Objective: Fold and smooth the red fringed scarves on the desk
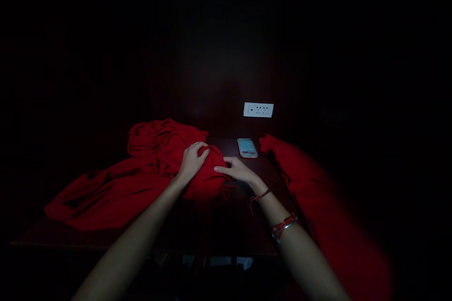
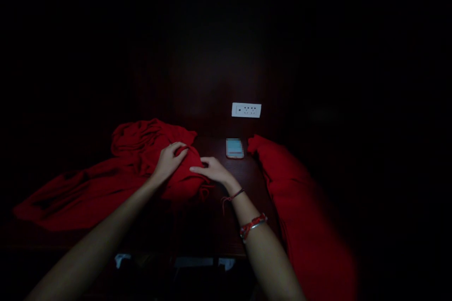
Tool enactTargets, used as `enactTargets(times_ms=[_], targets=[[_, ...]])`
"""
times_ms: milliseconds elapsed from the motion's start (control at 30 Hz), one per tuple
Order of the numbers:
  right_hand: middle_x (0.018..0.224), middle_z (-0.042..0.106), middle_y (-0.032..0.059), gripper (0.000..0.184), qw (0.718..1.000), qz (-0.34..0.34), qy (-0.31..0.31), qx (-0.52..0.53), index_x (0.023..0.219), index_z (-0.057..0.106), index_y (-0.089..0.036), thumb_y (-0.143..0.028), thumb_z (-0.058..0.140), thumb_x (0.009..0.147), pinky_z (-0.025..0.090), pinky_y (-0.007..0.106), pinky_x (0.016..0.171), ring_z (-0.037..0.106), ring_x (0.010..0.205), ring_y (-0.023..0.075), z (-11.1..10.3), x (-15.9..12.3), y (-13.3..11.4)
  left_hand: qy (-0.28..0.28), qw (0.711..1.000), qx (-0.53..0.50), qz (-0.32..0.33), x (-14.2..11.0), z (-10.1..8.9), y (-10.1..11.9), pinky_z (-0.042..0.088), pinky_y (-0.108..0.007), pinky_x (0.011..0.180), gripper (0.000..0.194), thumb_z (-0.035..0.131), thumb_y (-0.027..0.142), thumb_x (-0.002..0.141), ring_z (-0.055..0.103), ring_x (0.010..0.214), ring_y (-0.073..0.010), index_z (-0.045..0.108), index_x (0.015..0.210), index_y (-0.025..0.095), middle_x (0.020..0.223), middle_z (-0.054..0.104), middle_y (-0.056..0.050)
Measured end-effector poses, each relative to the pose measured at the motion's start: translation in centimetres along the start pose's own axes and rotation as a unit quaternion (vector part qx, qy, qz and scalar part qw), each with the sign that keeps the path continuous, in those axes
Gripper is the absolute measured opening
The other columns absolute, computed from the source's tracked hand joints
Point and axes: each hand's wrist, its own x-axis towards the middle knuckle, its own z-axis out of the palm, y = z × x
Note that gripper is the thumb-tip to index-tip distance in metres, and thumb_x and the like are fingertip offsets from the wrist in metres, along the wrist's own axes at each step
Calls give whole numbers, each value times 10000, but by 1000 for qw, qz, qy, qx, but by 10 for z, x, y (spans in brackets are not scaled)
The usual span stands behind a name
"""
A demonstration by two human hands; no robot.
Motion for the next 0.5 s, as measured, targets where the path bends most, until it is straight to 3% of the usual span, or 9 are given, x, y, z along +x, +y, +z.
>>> enactTargets(times_ms=[133, 233, 400, 500], targets=[[575, 515, -30, 199, 988, 50, 108, -94, 668, 577, -129, -314, 505, 675, 339, 191, 505, 455, 560, 97, -8, 5, 9, 47, 999, -3, -13, 1, -2, 2, 372, -253, 746, 145, 410, 208, 709, 514, 771, -151, 543, 758, 175, 784, 579, -15], [539, 501, -30, 174, 975, 76, 167, -129, 618, 577, -135, -276, 491, 673, 326, 194, 493, 447, 533, 96, -21, 6, 12, 88, 996, -11, -29, 2, -5, 1, 374, -248, 736, 133, 423, 201, 698, 510, 773, -153, 541, 753, 174, 783, 573, -12], [695, 608, 3, 149, 949, 97, 270, -133, 697, 624, -172, -236, 498, 650, 383, 235, 619, 528, 664, 138, -38, 1, 11, 102, 995, -12, -7, 2, -8, -4, 371, -242, 731, 124, 429, 196, 700, 502, 775, -153, 537, 756, 176, 776, 558, -10], [801, 617, 23, 187, 922, 43, 368, -116, 765, 628, -179, -231, 479, 666, 389, 249, 699, 536, 758, 145, -47, -5, 5, 105, 994, -1, -10, 3, -9, -6, 370, -248, 730, 121, 427, 205, 707, 499, 774, -158, 532, 760, 178, 781, 555, -15]])
